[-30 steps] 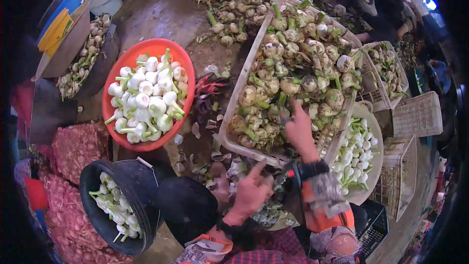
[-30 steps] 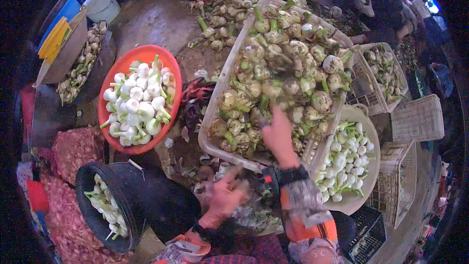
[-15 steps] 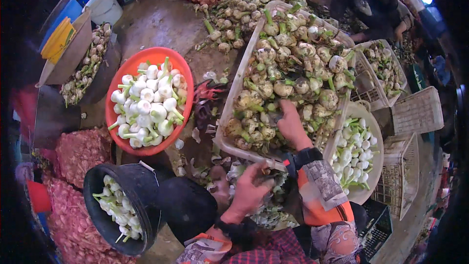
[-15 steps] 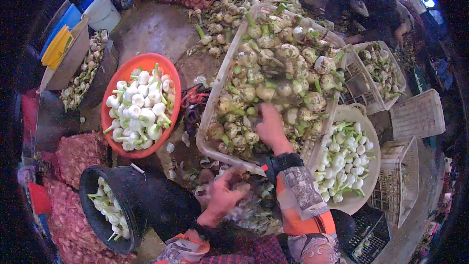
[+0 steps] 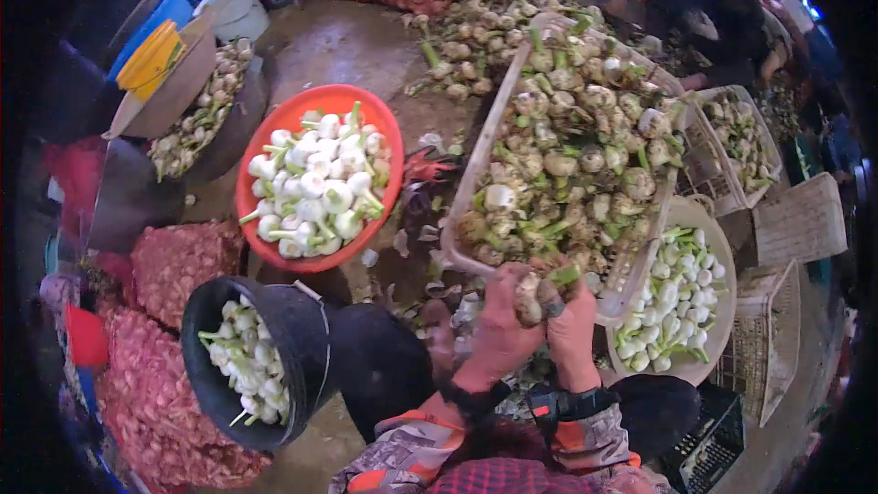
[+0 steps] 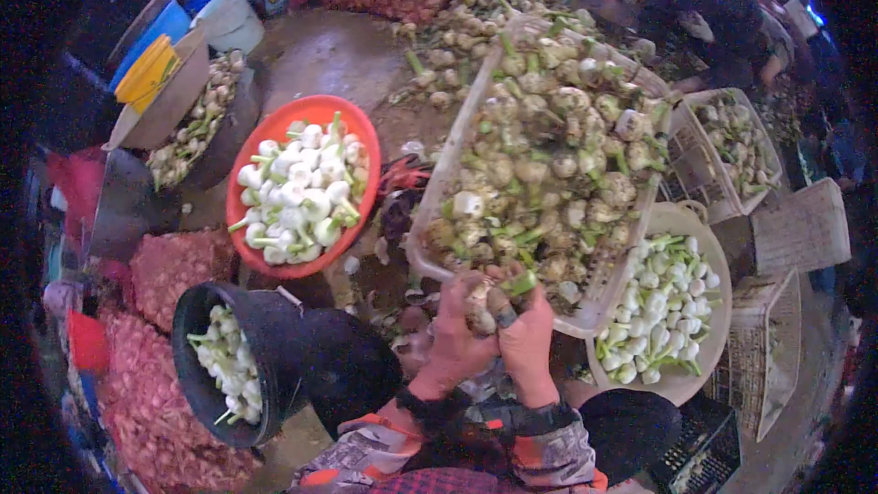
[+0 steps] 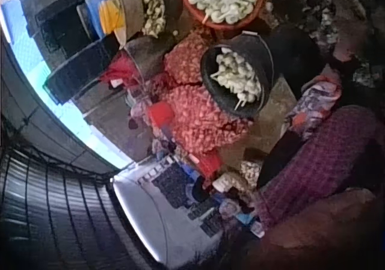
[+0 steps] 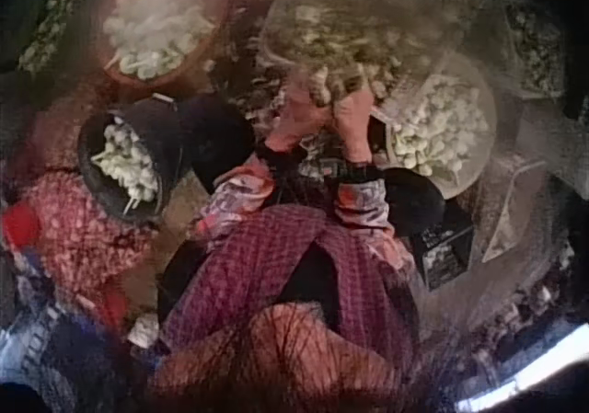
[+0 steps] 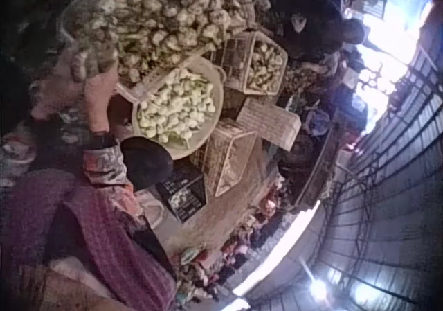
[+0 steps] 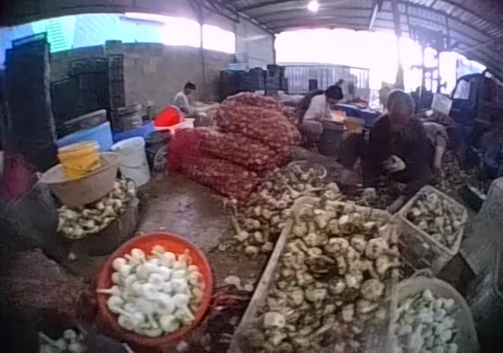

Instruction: Peeling the outer skins from garlic bulbs by hand in a warehouse.

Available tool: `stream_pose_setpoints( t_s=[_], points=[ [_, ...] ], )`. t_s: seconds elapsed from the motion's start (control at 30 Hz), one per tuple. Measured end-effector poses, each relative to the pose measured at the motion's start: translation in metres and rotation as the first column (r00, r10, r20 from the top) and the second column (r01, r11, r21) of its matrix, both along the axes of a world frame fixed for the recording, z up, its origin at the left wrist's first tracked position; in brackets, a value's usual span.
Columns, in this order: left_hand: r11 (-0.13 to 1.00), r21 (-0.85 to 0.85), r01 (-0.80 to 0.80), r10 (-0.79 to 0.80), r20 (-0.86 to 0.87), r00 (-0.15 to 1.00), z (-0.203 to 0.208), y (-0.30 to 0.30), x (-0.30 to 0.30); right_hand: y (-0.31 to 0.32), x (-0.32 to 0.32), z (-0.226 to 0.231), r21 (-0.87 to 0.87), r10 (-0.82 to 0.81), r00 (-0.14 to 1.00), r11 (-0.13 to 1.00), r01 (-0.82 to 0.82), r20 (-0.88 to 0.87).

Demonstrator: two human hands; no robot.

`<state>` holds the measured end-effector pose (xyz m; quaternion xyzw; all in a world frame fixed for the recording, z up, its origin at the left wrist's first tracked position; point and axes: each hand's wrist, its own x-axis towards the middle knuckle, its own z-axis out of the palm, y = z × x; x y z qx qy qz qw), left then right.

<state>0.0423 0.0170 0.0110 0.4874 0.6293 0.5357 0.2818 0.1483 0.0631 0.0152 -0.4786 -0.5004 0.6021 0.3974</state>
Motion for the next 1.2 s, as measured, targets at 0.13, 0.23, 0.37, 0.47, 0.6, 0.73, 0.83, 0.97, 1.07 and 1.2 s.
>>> stream_pose_setpoints(
  t_s=[0.13,0.23,0.37,0.47,0.6,0.73,0.83,0.97,1.07,1.2],
  points=[
    [0.995,-0.008,0.102,-0.102,-0.016,0.995,0.008,-0.011,-0.012,-0.015,0.01,0.003,0.01,0.041,0.999,0.999,-0.041,-0.008],
    [0.979,-0.042,0.201,-0.174,0.352,0.92,0.012,-0.02,-0.02,-0.019,0.021,0.009,0.108,0.191,0.975,0.973,-0.203,0.117],
    [0.914,-0.17,0.368,-0.169,0.664,0.728,0.011,-0.03,-0.043,-0.018,0.029,0.018,0.216,0.299,0.881,0.894,-0.393,0.367],
    [0.857,-0.238,0.457,-0.144,0.741,0.655,0.014,-0.025,-0.048,-0.022,0.032,0.01,0.286,0.202,0.848,0.882,-0.375,0.489],
    [0.808,-0.104,0.58,-0.366,0.684,0.632,-0.001,-0.022,-0.046,-0.02,0.029,0.017,0.335,0.02,0.913,0.927,-0.169,0.407],
    [0.883,-0.162,0.441,-0.333,0.445,0.831,-0.027,-0.038,-0.053,-0.016,0.017,-0.026,0.215,-0.128,0.96,0.974,0.075,0.248],
    [0.948,-0.206,0.244,-0.093,0.555,0.827,-0.056,-0.029,-0.042,-0.01,0.018,-0.016,-0.004,-0.045,0.991,0.999,0.045,-0.123],
    [0.961,-0.16,0.227,-0.066,0.663,0.746,-0.035,-0.02,-0.005,-0.025,0.05,0.023,0.062,0.049,0.982,0.997,-0.038,-0.184],
    [0.955,-0.128,0.268,-0.086,0.746,0.661,-0.031,-0.014,0.009,-0.034,0.057,0.023,-0.037,0.063,0.939,0.996,-0.08,-0.339],
    [0.959,-0.051,0.28,-0.089,0.882,0.464,-0.032,-0.012,0.003,-0.035,0.044,0.014,-0.084,-0.06,0.936,0.996,0.033,-0.348]
  ],
)
